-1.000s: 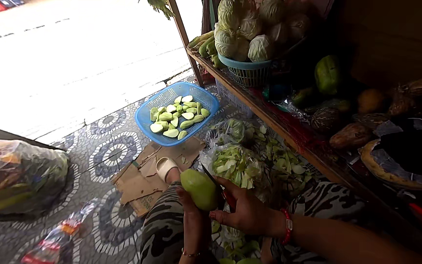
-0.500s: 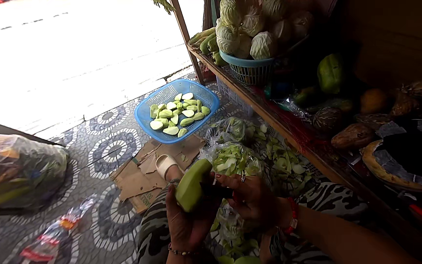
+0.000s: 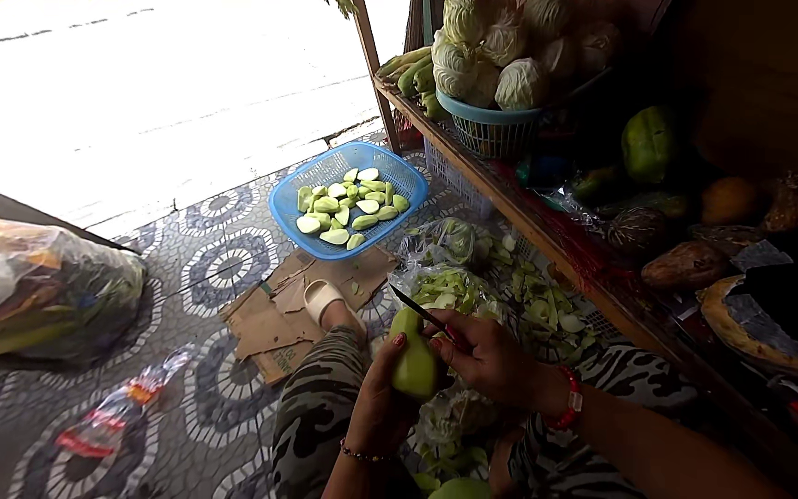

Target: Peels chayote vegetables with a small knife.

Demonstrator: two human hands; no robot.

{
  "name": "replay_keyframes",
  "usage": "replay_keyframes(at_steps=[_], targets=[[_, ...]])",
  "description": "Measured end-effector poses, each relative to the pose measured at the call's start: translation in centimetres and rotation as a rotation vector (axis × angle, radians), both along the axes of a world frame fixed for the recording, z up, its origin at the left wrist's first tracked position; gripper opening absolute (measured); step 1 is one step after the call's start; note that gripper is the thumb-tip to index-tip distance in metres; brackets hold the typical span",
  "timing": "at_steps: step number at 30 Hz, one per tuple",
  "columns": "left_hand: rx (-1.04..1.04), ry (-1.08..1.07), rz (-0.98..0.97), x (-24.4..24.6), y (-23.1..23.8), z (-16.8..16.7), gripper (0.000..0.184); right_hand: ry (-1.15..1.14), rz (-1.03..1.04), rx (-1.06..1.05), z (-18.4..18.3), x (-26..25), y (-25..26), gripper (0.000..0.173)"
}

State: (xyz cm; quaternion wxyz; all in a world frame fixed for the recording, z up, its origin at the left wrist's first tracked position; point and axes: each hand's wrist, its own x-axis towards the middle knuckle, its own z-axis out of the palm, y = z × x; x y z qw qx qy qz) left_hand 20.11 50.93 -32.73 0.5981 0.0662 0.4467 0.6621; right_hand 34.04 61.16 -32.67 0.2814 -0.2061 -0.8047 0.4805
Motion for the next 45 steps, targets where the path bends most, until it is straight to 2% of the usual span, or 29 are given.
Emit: replay_keyframes(at_steps=[2, 5, 8, 11, 18, 22, 26, 32, 39, 45], targets=[[-0.019, -0.158, 0.088, -0.1, 0.3, 0.3, 0.042, 0.032, -0.011, -0.048, 0.0, -0.1, 0.4, 0.038], [0.02, -0.363, 0.26, -0.9, 0.7, 0.2, 0.048, 0.051, -0.152, -0.111, -0.3, -0.3, 1.2, 0.04], [-0.018, -0.272, 0.337, -1.2, 1.0, -0.1, 0.045, -0.051, -0.172, -0.18, -0.1, 0.1, 1.6, 0.054], [-0.052, -0.151, 0.347, -0.6, 1.4, 0.0, 0.042, -0.109, -0.139, -0.086, -0.4, 0.6, 1.2, 0.054], [-0.022, -0.267, 0.324, -1.0, 1.0, 0.5, 0.043, -0.032, -0.063, 0.028, -0.9, 0.7, 1.5, 0.054], [-0.02, -0.144, 0.384, -0.9, 1.0, 0.1, 0.044, -0.06, 0.023, 0.366, -1.7, 0.5, -0.3, 0.056], [-0.018, -0.232, 0.442, -1.2, 1.1, -0.1, 0.039, -0.054, 0.02, 0.736, -2.7, -0.1, -2.5, 0.058], [-0.039, -0.194, 0.473, -1.2, 1.4, -0.1, 0.037, -0.133, -0.107, 0.97, -2.9, -0.7, -2.5, 0.049], [-0.023, -0.169, 0.473, -1.3, 1.2, -0.4, 0.038, -0.148, -0.151, 0.961, -2.6, -0.9, -2.2, 0.04], [0.002, -0.08, 0.537, -0.9, 1.1, -0.5, 0.034, -0.099, -0.173, 0.785, -2.7, -1.1, -2.8, 0.038]])
